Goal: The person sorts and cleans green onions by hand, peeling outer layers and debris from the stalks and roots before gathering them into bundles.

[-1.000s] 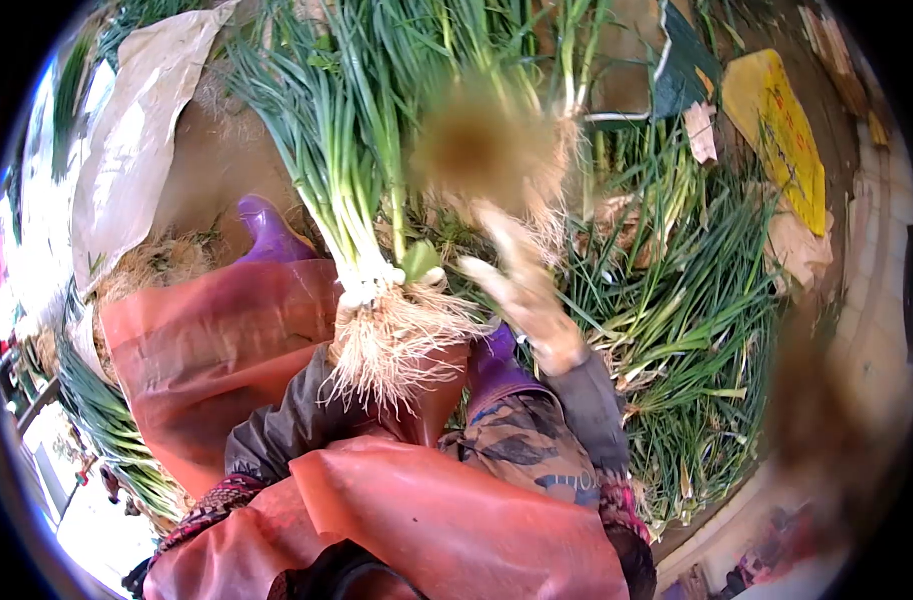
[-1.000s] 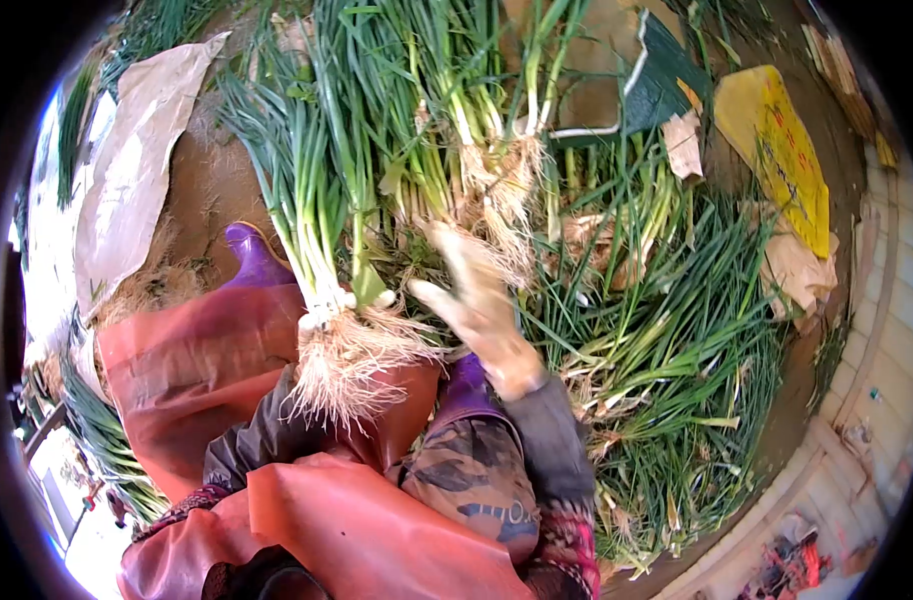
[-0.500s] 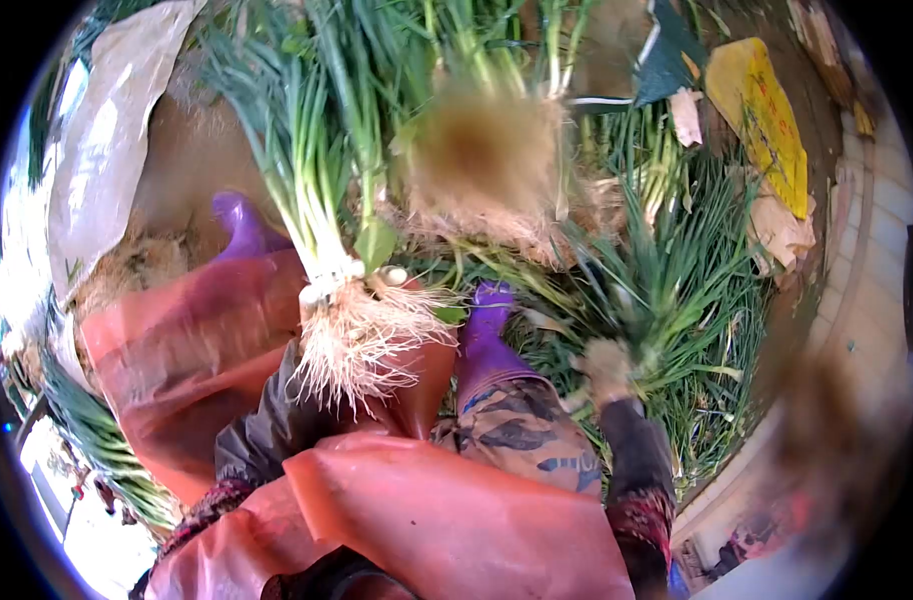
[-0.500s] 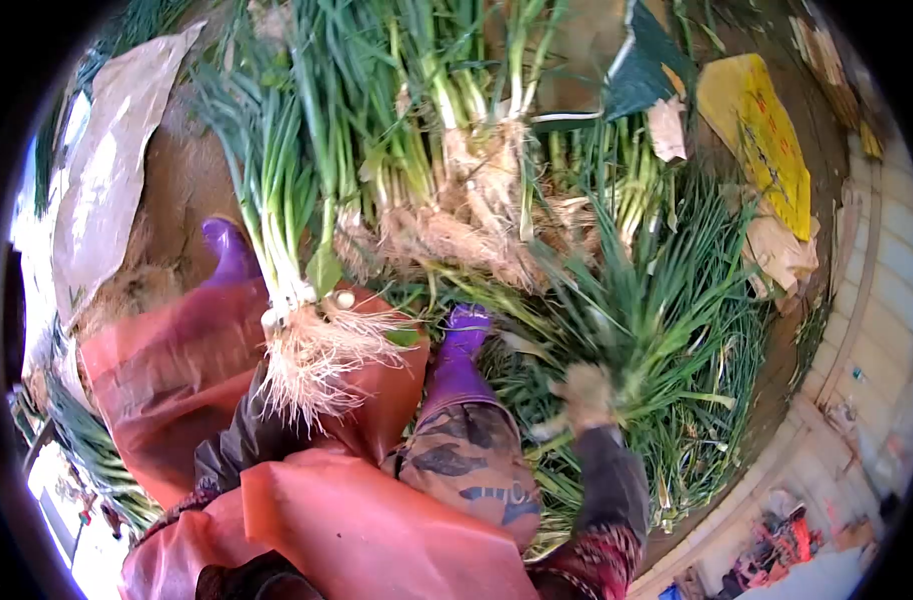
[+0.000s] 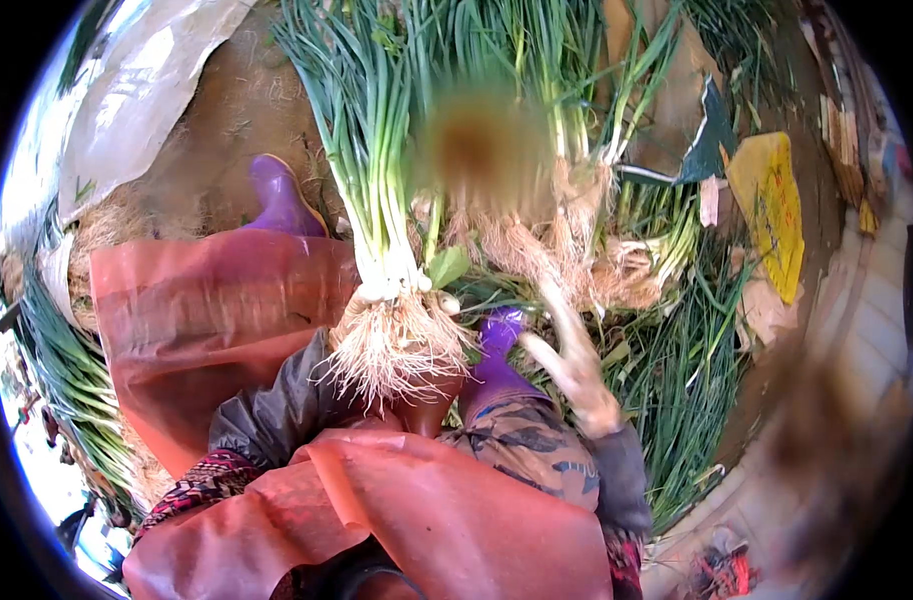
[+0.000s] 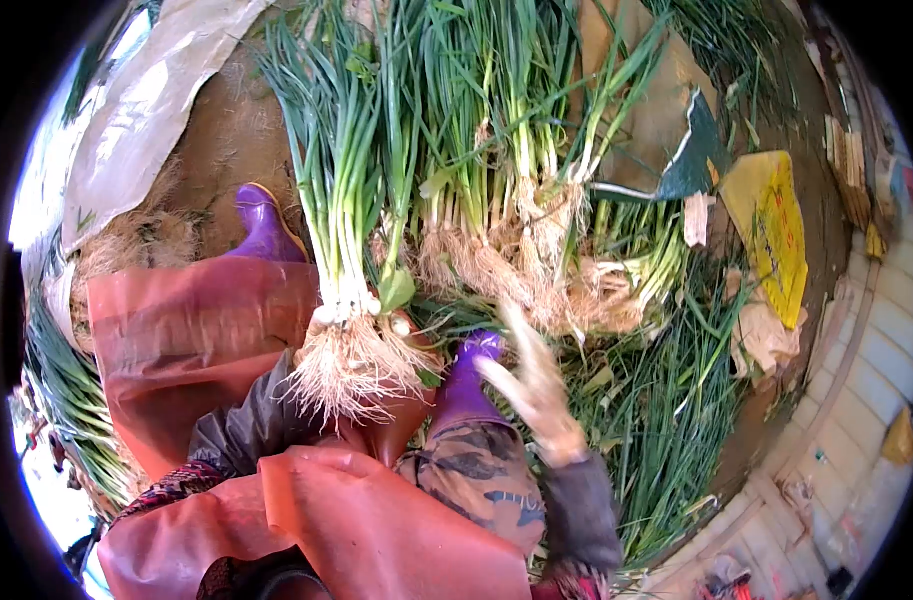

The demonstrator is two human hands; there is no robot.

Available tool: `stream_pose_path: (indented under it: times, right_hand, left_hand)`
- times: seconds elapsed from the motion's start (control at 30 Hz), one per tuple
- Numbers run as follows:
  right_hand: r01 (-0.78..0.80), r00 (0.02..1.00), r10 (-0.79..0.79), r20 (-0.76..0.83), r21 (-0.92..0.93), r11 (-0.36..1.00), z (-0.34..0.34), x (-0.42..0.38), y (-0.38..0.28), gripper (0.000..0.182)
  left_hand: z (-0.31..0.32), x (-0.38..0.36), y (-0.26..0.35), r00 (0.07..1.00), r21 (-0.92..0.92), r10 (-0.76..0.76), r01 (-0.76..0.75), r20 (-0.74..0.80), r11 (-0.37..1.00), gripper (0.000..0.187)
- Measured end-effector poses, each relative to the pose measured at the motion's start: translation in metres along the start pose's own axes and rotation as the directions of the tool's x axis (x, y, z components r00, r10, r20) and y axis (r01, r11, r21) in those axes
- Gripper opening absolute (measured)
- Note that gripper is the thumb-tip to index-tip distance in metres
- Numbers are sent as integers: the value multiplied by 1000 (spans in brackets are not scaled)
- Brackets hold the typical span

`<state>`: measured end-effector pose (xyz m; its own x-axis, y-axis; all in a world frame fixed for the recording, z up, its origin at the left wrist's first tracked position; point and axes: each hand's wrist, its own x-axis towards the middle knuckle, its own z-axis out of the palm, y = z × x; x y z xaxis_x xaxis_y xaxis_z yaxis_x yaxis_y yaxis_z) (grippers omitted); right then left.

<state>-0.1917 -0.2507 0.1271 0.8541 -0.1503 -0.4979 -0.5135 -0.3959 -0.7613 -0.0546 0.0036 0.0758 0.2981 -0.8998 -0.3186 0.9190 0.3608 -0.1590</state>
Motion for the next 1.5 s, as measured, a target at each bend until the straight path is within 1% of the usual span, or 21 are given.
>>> stream_pose_path:
  times: [0.07,0.13,0.2,0.3,0.33,0.37,0.4,0.47,0.53,0.63,0.67,0.7,0.77,0.8,0.9,1.0,1.2,1.23,1.4,1.43,1.5]
  right_hand:
    - [278,955,-297,9,324,904,37,79,-41,56]
    - [764,624,-774,-103,-125,633,69,112,-31,19]
    - [110,970,-231,71,723,682,48,80,-48,20]
    - [-136,984,174,39,795,591,5,34,-3,31]
    - [-226,962,271,34,655,721,13,25,38,30]
    - [-330,931,349,104,-165,929,6,24,62,20]
    - [-161,888,452,85,-864,477,5,23,79,11]
    - [46,942,-300,-152,-825,563,40,42,105,12]
    - [20,809,-528,-260,-884,467,45,104,63,26]
    - [-331,944,256,-210,-582,743,42,197,11,35]
    - [-69,938,-161,-308,-620,782,49,211,51,33]
    - [-68,967,14,-256,-203,977,38,203,39,30]
    - [-121,969,230,-95,624,772,35,179,4,21]
    - [-211,974,224,34,498,841,21,174,-16,19]
    - [-199,980,120,160,827,526,50,150,-35,15]
    - [-180,973,226,45,764,620,62,137,-52,20]
    - [68,998,-11,-67,982,176,24,109,-22,34]
    - [99,988,60,-141,883,458,20,114,-26,34]
    - [-261,964,177,199,575,775,53,173,-31,27]
    - [-182,983,128,130,675,715,72,177,-11,20]
    - [308,923,-283,-259,60,949,69,174,-9,16]
  left_hand:
    - [-5,1,4,999,52,-41,42,-18,998,54]
    - [-5,-5,-4,949,68,97,-80,-301,994,56]
    - [-20,1,4,985,165,164,-169,46,972,57]
    - [-2,7,-7,981,211,189,-178,-32,961,54]
    - [2,9,-6,981,201,192,-180,-41,963,55]
    - [1,7,-8,981,189,188,-177,-41,966,56]
    - [-4,5,-8,981,179,189,-178,-44,968,56]
    - [-13,3,-7,981,166,191,-182,-40,969,57]
    - [-20,0,-1,981,153,190,-182,-40,971,59]
    - [-27,-10,10,985,147,173,-171,3,974,61]
    - [-25,-12,16,986,145,164,-168,37,975,61]
    - [-14,-13,20,986,146,157,-164,58,976,62]
    - [14,-8,22,984,238,161,-137,-82,961,60]
    - [22,-2,21,962,322,168,-94,-213,942,58]
    - [-19,11,11,957,-60,2,-20,-289,998,53]
    - [-30,19,2,937,-146,-92,45,-338,988,53]
    - [-28,36,0,953,90,303,-301,-12,949,53]
    - [-30,36,1,955,92,297,-296,1,951,53]
    - [-22,29,-4,970,69,241,-239,-24,969,52]
    - [-13,26,-2,980,103,179,-170,-90,980,52]
    - [-2,22,1,983,102,80,-63,-164,993,53]
